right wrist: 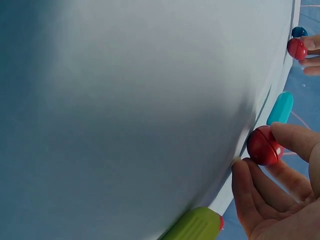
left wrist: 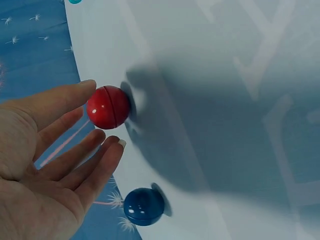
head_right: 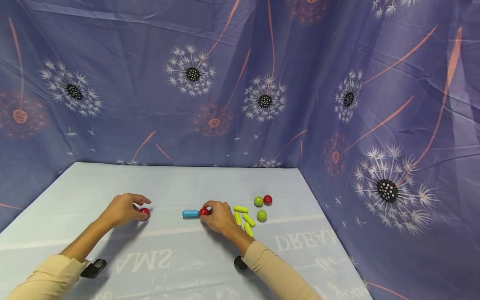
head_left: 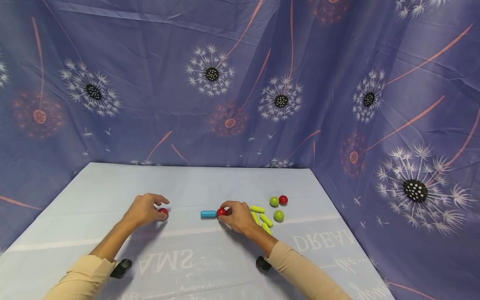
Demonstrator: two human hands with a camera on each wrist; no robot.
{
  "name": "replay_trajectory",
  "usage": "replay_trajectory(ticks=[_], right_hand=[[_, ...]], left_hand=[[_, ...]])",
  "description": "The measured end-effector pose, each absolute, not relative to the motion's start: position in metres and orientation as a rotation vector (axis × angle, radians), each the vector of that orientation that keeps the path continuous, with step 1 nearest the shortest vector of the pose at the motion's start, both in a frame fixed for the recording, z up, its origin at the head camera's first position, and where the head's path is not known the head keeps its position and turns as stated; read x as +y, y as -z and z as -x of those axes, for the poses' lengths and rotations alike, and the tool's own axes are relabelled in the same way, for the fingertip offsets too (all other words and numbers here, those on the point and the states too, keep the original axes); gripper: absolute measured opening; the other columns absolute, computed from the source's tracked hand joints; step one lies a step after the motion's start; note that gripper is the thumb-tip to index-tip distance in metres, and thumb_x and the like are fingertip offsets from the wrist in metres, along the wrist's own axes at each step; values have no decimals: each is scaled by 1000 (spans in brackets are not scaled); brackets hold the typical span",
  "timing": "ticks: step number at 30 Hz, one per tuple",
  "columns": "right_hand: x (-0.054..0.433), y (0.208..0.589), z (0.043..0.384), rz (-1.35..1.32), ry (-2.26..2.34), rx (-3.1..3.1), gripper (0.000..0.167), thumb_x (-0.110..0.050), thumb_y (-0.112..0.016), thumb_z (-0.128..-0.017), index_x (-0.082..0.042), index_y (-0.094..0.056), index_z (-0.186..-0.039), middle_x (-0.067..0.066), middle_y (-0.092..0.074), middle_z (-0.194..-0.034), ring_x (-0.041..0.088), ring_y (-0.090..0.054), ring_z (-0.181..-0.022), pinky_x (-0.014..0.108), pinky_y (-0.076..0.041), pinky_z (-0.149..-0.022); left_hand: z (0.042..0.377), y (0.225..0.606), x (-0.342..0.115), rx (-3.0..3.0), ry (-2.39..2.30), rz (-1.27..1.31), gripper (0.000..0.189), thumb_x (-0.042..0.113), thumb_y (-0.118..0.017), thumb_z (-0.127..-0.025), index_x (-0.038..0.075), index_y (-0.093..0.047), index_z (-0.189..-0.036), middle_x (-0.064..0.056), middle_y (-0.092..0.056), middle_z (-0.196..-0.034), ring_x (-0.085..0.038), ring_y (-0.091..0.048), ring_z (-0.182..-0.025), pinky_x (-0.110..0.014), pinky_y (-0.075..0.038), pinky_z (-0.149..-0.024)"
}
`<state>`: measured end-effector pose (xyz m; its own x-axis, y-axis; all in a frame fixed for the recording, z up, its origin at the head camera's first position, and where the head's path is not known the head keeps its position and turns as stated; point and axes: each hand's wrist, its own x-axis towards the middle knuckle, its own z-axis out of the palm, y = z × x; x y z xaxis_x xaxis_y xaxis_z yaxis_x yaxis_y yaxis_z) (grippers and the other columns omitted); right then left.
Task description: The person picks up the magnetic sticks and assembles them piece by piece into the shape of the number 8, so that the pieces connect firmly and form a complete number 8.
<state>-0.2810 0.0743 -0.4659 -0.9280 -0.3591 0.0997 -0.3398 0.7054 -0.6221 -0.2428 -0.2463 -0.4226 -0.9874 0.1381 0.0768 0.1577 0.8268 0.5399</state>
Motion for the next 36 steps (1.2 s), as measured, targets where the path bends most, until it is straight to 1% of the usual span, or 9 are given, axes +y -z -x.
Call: replay_trajectory(ticks=[7,13,20,26,31,36], right_hand=[[74,466,283,591,1037,2875,29,-26,-80,-87,-15,-74,-114,1,-77,-89,7,-65,-74,25,-53,-66],[74,466,283,594,1049,2866,29,-26,-79,-88,-14,-74,-114,1,-77,-90,7,-65,-72,24,-53,-64],[75,468,282,605,1052,2871,30,-26,-80,-87,-14,-75,-114,1,-77,-89,6,-65,-72,24,-53,-65],[75,468,282,591,1043,2878,28,-26,-80,-87,-15,-75,-112,0,-76,-88,6,-63,-70,24,-52,-62],[75,469,282,588,1031,2874,27,-26,-80,-87,-16,-75,-112,-1,-76,-87,6,-63,-71,24,-52,-64],[74,468,282,569,1041,2865,28,-27,-80,-87,-17,-74,-112,-1,-75,-86,6,-63,-68,24,-52,-63]], left_hand=[[241,429,-251,-3003,890,201,43,12,-86,-72,4,-75,-113,-21,-73,-102,-32,-67,-88,-42,-54,-73],[241,435,-254,-2989,909,187,43,10,-86,-70,3,-75,-111,-14,-75,-93,-26,-65,-82,-36,-50,-68],[242,440,-252,-2986,906,169,41,11,-86,-70,5,-76,-110,-11,-76,-90,-23,-64,-80,-34,-47,-66],[243,441,-243,-2984,942,174,40,12,-87,-71,5,-76,-109,-8,-75,-87,-20,-64,-77,-33,-48,-64],[245,441,-229,-2983,979,201,36,11,-86,-72,5,-76,-106,-6,-74,-85,-18,-63,-76,-33,-49,-65],[248,443,-213,-2968,988,217,35,11,-87,-71,7,-76,-104,-6,-73,-85,-18,-62,-76,-33,-49,-67]])
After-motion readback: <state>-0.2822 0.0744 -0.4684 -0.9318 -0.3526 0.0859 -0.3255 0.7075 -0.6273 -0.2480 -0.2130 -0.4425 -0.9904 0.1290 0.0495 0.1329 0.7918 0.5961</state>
